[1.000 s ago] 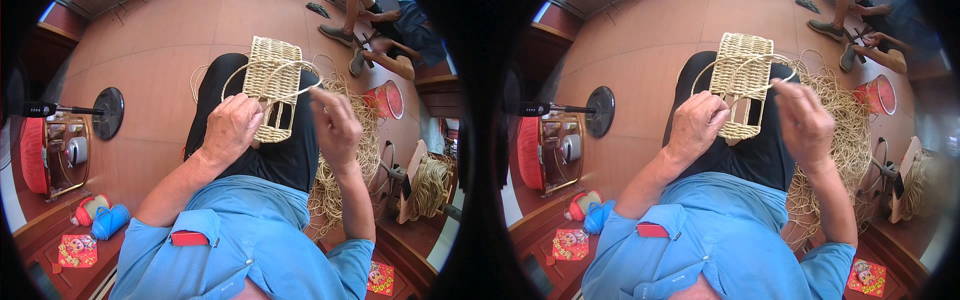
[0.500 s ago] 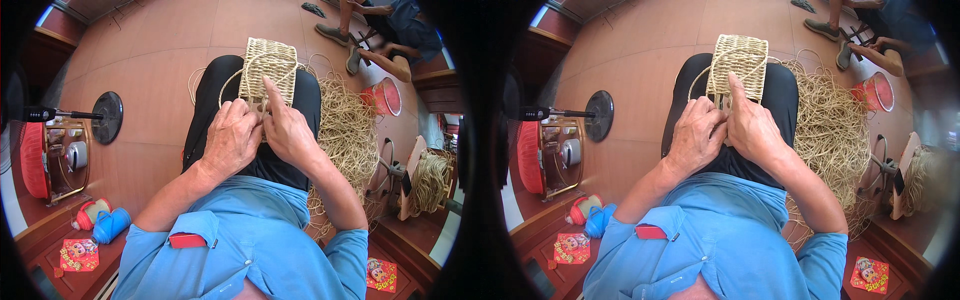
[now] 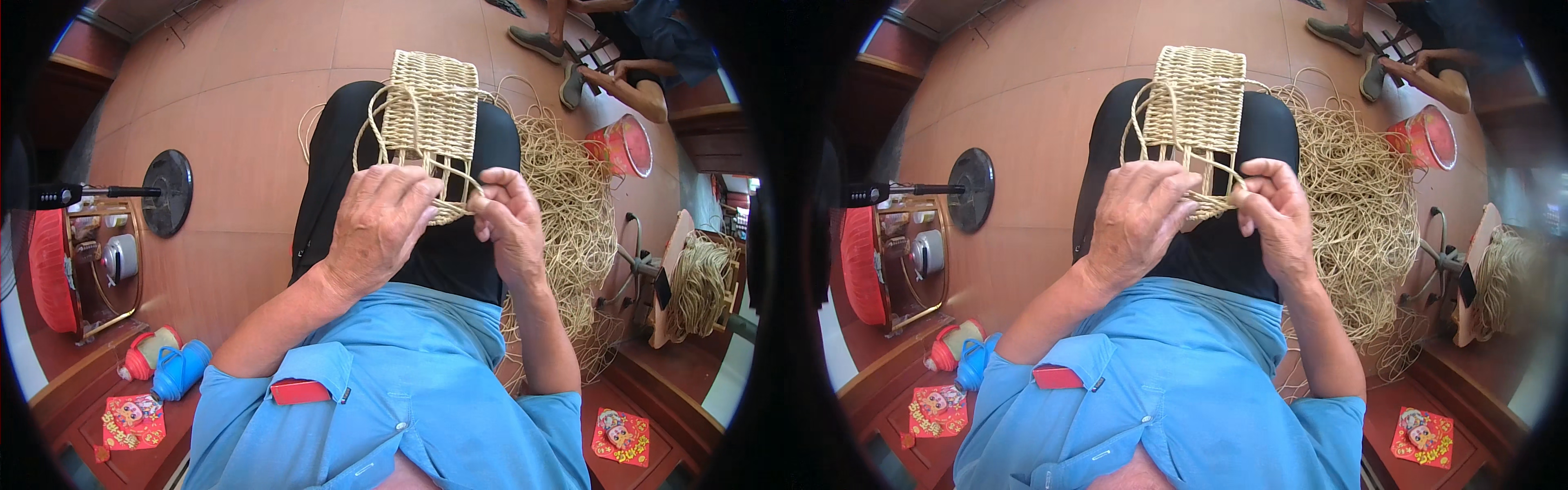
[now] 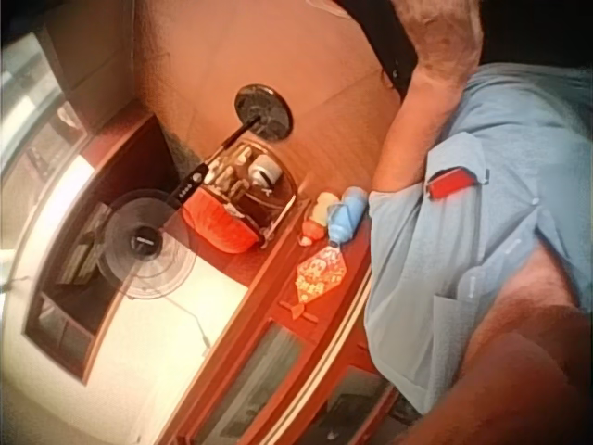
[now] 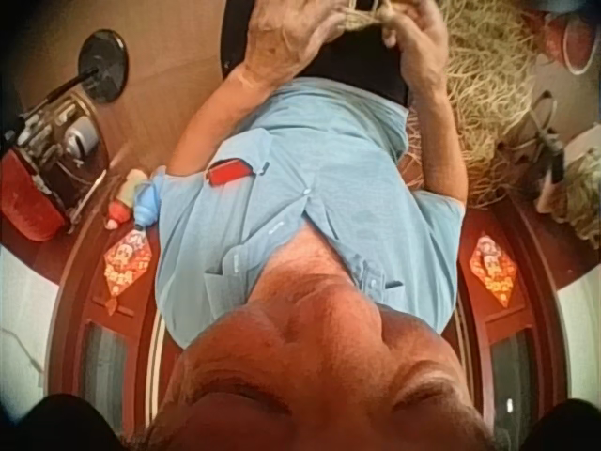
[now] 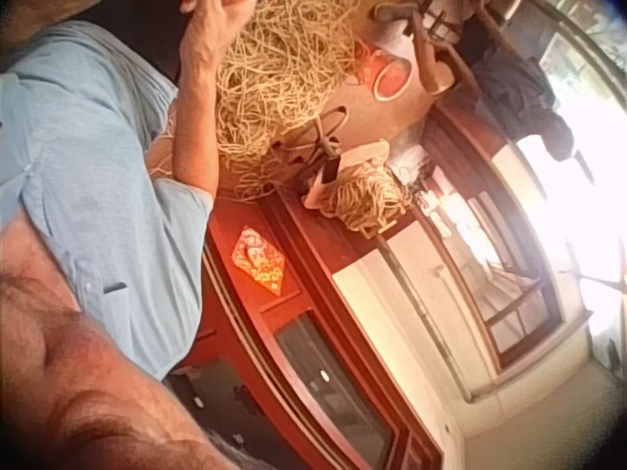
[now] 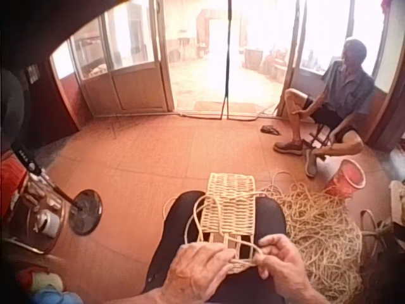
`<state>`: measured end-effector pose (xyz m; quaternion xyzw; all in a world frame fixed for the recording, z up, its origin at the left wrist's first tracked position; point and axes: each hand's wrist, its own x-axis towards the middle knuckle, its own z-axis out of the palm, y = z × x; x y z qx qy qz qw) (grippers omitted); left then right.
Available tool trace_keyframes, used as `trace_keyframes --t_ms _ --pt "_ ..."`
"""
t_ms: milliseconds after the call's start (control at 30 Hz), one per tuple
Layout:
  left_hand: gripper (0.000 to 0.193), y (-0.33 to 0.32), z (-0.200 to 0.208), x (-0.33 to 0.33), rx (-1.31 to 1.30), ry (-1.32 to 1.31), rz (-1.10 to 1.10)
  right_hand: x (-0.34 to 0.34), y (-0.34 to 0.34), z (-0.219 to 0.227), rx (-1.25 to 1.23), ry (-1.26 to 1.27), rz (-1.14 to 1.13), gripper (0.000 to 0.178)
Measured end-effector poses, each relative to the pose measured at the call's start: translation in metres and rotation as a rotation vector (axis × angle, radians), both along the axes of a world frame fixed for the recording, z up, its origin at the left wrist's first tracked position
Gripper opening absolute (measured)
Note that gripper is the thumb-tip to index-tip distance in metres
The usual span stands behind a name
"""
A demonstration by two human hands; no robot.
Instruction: Weave a basket or container using dried grass or straw fibers.
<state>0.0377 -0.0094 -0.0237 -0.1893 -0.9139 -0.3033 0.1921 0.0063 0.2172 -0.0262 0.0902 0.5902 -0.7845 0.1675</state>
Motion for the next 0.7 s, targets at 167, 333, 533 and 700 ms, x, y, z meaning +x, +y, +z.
trace_keyframes --t_ms 167,333,533,700 --pt "0.043 0.006 -0.009 0.0 -0.06 0.037 -0.099 -0.008 0.035 -0.007 -0.009 0.044 -0.115 0.023" --pt "0.045 0.009 -0.008 0.006 -0.134 0.012 -0.095 -0.028 0.029 -0.008 0.066 0.166 -0.134 0.022" --pt "0.046 0.014 0.0 0.0 -0.192 -0.056 -0.117 -0.047 0.0 -0.004 0.183 0.322 -0.01 0.018" --pt "0.042 0.017 0.008 -0.003 -0.203 -0.155 -0.126 -0.035 -0.006 0.0 0.31 0.278 0.004 0.021"
